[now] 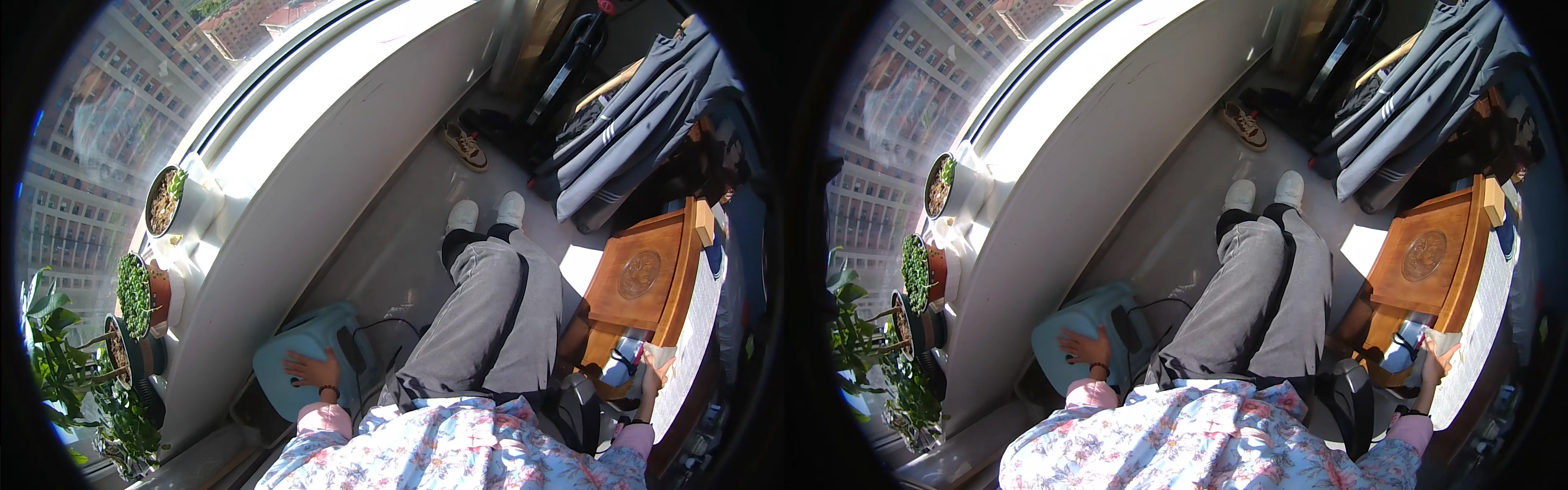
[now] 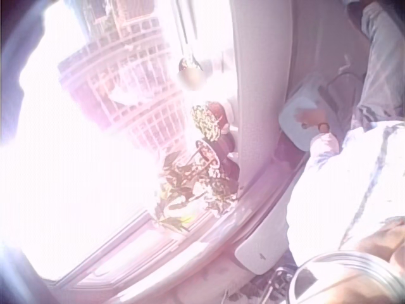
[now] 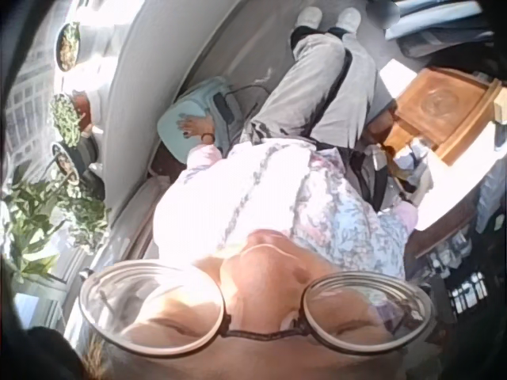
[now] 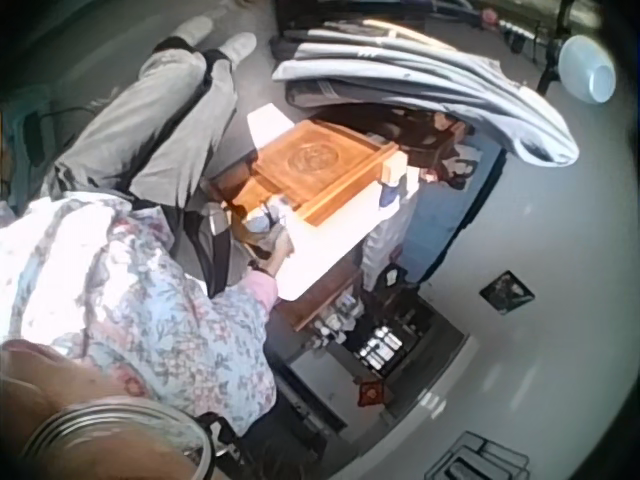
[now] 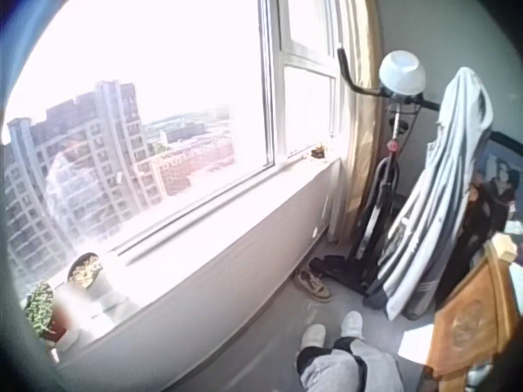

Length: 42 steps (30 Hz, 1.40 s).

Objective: The person sits on a chair and wipes a wooden furniture piece with a cloth, then moves to the windowsill and wipes it with the same cloth. The person handles the cloth and wipes surfaces in a home setting.

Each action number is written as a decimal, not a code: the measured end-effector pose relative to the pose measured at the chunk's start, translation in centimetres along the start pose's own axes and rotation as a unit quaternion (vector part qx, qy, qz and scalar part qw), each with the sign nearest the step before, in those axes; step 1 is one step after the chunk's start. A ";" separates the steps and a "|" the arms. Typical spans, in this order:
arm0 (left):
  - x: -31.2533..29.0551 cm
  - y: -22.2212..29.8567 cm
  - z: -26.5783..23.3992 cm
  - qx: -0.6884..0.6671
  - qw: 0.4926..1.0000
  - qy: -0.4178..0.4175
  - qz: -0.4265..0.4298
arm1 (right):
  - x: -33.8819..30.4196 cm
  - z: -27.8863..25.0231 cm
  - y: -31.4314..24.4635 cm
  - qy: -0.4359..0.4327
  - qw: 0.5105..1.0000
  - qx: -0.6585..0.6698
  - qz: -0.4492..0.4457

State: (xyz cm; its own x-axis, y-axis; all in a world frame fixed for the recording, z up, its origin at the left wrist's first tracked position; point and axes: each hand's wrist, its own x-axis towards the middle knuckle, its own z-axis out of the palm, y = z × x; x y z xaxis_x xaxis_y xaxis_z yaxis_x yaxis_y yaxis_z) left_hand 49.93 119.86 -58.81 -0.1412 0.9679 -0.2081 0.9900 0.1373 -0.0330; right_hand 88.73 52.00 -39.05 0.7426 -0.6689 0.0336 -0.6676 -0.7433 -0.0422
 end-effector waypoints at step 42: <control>-13.4 37.6 -31.2 -0.602 0.016 -0.798 -0.021 | -5.6 -4.7 -26.4 -0.222 0.829 0.480 -0.181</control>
State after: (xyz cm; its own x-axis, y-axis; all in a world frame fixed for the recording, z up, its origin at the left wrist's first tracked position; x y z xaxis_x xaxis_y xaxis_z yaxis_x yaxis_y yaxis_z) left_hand 89.13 118.66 -26.82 0.9890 -0.1460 -0.0249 0.1369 0.9652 -0.2228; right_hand 101.96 75.38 -33.47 0.9738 -0.1762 -0.1440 -0.2048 -0.4030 -0.8920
